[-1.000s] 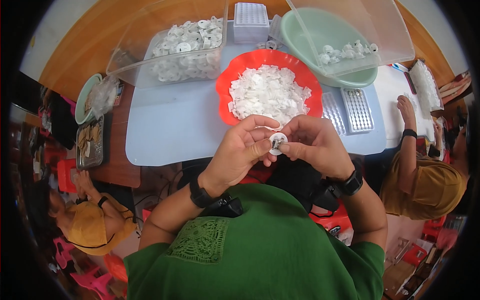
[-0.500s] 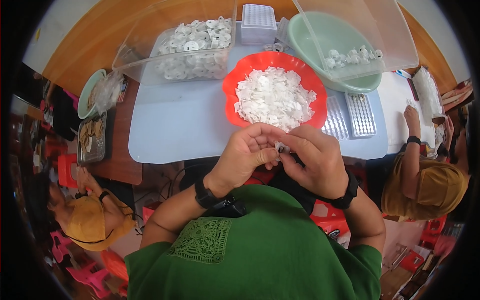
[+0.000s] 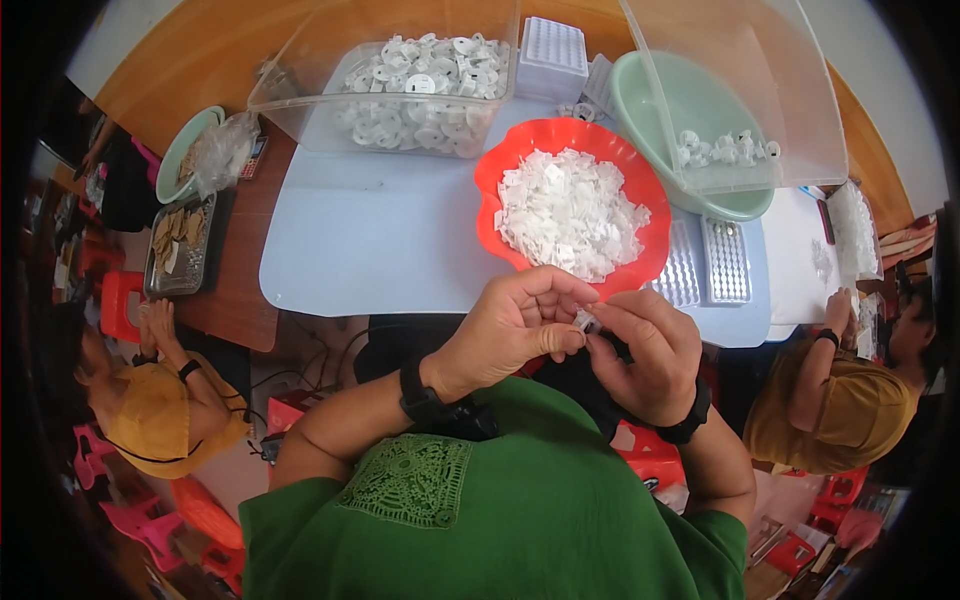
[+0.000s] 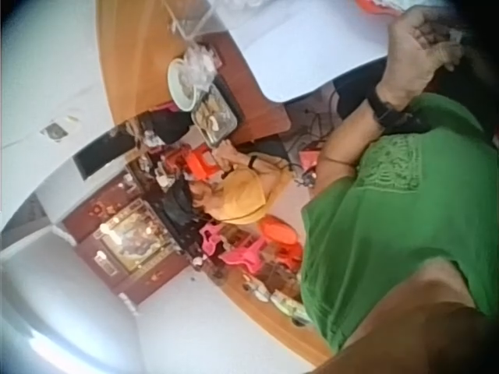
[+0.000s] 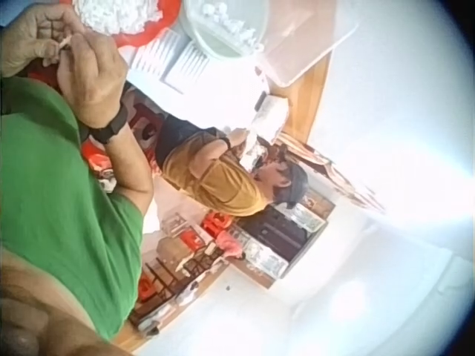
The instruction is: The recorder is assembling small white plastic components by inserting small black pieces into them.
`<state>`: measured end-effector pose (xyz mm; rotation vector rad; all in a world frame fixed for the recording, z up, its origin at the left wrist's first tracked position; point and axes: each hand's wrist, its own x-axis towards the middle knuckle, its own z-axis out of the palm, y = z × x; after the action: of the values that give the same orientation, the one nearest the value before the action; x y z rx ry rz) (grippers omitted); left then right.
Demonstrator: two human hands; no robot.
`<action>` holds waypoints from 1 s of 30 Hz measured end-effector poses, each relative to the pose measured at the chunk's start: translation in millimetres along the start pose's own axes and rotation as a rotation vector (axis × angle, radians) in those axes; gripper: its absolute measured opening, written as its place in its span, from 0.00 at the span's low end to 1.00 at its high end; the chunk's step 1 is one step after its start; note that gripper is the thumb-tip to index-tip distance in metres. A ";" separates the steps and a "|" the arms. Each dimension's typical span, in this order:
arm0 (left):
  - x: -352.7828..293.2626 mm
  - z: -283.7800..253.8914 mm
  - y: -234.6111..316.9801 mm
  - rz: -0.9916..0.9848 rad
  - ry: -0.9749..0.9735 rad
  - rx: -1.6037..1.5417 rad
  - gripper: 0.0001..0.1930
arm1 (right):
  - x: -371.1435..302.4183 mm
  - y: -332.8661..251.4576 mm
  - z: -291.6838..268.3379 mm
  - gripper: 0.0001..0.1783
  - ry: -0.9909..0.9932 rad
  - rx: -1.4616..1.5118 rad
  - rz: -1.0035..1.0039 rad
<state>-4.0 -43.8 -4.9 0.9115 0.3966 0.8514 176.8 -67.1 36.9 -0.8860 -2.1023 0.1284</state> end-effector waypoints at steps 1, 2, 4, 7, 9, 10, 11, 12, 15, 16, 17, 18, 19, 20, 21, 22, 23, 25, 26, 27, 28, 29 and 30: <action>0.3 0.2 0.4 0.006 -0.004 -0.012 0.17 | 0.3 -0.6 0.5 0.19 -0.002 -0.002 -0.003; 1.3 -0.4 -0.3 0.010 -0.004 -0.013 0.17 | 0.4 -1.0 1.3 0.19 0.028 0.027 0.037; 3.4 -2.2 -2.5 0.017 -0.001 -0.024 0.16 | -0.5 -0.8 4.2 0.19 0.058 0.055 0.073; 4.5 -2.1 -2.7 -0.010 0.032 -0.029 0.17 | -2.4 -1.0 8.1 0.17 0.087 0.055 0.063; 3.3 -7.1 -4.7 -0.016 0.050 -0.033 0.17 | 0.1 -2.6 7.3 0.15 0.042 0.135 0.107; 2.1 -10.1 -4.4 -0.023 0.070 -0.036 0.16 | 2.3 -2.0 4.3 0.15 0.044 0.132 0.107; 1.3 -13.4 -1.8 -0.023 0.065 -0.037 0.16 | 5.3 1.3 -1.4 0.13 0.007 0.153 0.170; -0.2 -18.1 2.4 -0.007 0.098 -0.066 0.17 | 7.8 6.9 -6.8 0.12 -0.030 0.174 0.232; -3.0 -35.9 12.1 0.044 0.165 -0.129 0.18 | 10.1 40.5 -14.9 0.06 -0.187 0.163 0.566; -3.5 -41.1 15.2 0.080 0.205 -0.161 0.19 | 9.6 53.4 -15.7 0.05 -0.275 0.068 0.601; -3.6 -45.5 17.6 0.098 0.222 -0.146 0.19 | 9.5 62.5 -13.1 0.05 -0.272 0.064 0.602; -4.1 -49.2 19.3 0.098 0.218 -0.147 0.19 | 9.5 70.5 -10.3 0.05 -0.358 -0.076 0.514; -4.3 -52.7 20.8 0.097 0.225 -0.150 0.19 | 11.5 77.1 -8.1 0.05 -0.443 -0.215 0.424; -5.0 -55.9 21.4 0.097 0.237 -0.154 0.18 | 16.3 81.9 -4.8 0.05 -0.445 -0.216 0.423; -5.1 -58.2 21.3 0.102 0.240 -0.143 0.18 | 22.5 85.7 -0.5 0.07 -0.509 -0.255 0.396; -5.0 -60.1 19.8 0.103 0.240 -0.145 0.18 | 28.7 89.5 4.4 0.08 -0.573 -0.294 0.368; -6.5 -62.0 18.2 0.098 0.253 -0.151 0.18 | 35.5 93.4 11.4 0.09 -0.571 -0.281 0.367; -7.1 -63.4 16.8 0.091 0.260 -0.159 0.18 | 45.8 104.7 24.5 0.09 -0.610 -0.261 0.376; -7.1 -64.1 15.8 0.085 0.253 -0.168 0.18 | 51.4 109.2 31.0 0.10 -0.651 -0.237 0.385; -6.9 -64.7 15.2 0.079 0.247 -0.177 0.18 | 56.7 110.7 35.9 0.10 -0.693 -0.228 0.434; -6.6 -65.1 15.2 0.083 0.250 -0.180 0.18 | 58.0 114.5 39.7 0.10 -0.697 -0.229 0.430; -7.0 -65.4 15.6 0.075 0.239 -0.208 0.16 | 58.2 118.6 45.0 0.08 -0.671 -0.234 0.415; -7.2 -65.8 15.9 0.066 0.226 -0.236 0.15 | 59.7 121.2 48.6 0.07 -0.644 -0.239 0.401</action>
<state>-57.3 -9.6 -29.9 0.6141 0.4523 1.0434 183.4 71.2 -1.3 -1.5675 -2.5251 0.4263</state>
